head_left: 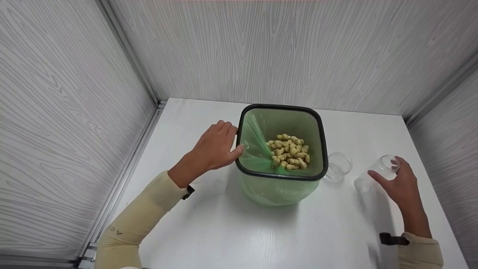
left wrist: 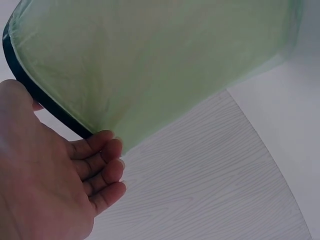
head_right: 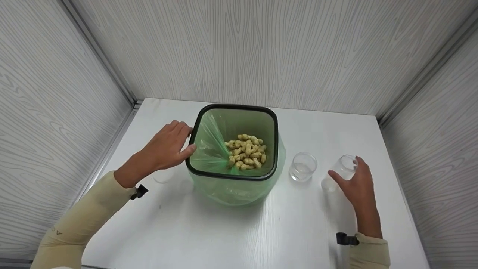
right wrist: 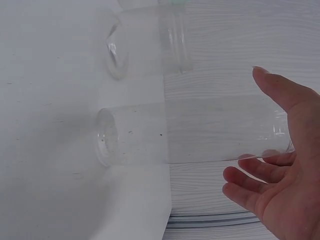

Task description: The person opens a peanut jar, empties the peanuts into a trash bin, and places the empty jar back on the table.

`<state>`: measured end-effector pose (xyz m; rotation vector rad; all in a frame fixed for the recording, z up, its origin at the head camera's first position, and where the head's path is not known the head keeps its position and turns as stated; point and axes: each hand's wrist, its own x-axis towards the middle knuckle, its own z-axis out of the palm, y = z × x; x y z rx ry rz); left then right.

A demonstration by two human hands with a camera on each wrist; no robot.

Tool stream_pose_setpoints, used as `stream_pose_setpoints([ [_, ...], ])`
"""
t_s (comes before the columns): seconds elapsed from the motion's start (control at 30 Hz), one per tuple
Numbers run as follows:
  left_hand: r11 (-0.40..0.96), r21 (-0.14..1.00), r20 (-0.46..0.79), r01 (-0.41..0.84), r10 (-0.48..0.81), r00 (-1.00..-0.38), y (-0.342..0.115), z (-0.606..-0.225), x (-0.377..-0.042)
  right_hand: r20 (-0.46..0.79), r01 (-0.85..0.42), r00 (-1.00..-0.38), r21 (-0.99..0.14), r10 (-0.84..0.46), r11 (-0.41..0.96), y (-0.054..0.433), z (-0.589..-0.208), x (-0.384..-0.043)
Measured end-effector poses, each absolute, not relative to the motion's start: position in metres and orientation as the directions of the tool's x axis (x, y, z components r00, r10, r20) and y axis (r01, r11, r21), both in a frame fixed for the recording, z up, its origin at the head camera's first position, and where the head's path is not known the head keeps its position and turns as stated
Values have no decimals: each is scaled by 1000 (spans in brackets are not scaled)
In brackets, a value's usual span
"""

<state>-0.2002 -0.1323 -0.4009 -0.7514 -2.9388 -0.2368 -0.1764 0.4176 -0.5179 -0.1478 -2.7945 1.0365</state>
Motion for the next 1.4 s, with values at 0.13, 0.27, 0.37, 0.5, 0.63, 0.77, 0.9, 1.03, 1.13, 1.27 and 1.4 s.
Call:
stream_pose_setpoints([
  [0.13, 865, 151, 119, 479, 465, -877, -132, -398, -199, 106, 41, -983, -658, 147, 752, 419, -510, -177],
  [0.27, 864, 160, 105, 477, 465, -879, -132, -397, -199, 136, 24, -980, -646, 146, 763, 420, -501, -178],
  [0.37, 865, 164, 104, 475, 464, -880, -133, -397, -199, 162, 9, -977, -627, 142, 779, 418, -492, -179],
  [0.5, 863, 147, 122, 483, 468, -875, -134, -396, -200, 169, -2, -977, -602, 126, 798, 416, -476, -181],
  [0.63, 862, 120, 142, 492, 476, -868, -135, -393, -199, 203, -43, -975, -587, 96, 808, 413, -459, -183],
  [0.77, 862, 104, 151, 496, 479, -865, -136, -390, -199, 282, -122, -958, -562, 51, 818, 406, -445, -187],
  [0.9, 858, 91, 156, 506, 490, -858, -137, -388, -198, 356, -192, -934, -526, 9, 829, 395, -434, -189],
  [1.03, 844, 88, 179, 530, 510, -841, -139, -386, -197, 436, -281, -898, -481, -51, 831, 382, -426, -192],
  [1.13, 834, 76, 216, 547, 522, -825, -141, -383, -197, 485, -335, -870, -445, -91, 831, 373, -421, -194],
  [1.27, 829, 44, 255, 558, 531, -808, -146, -378, -197, 516, -369, -848, -411, -121, 834, 364, -412, -195],
  [1.4, 830, 21, 271, 558, 532, -802, -151, -375, -198, 552, -409, -820, -377, -153, 831, 358, -404, -194],
])
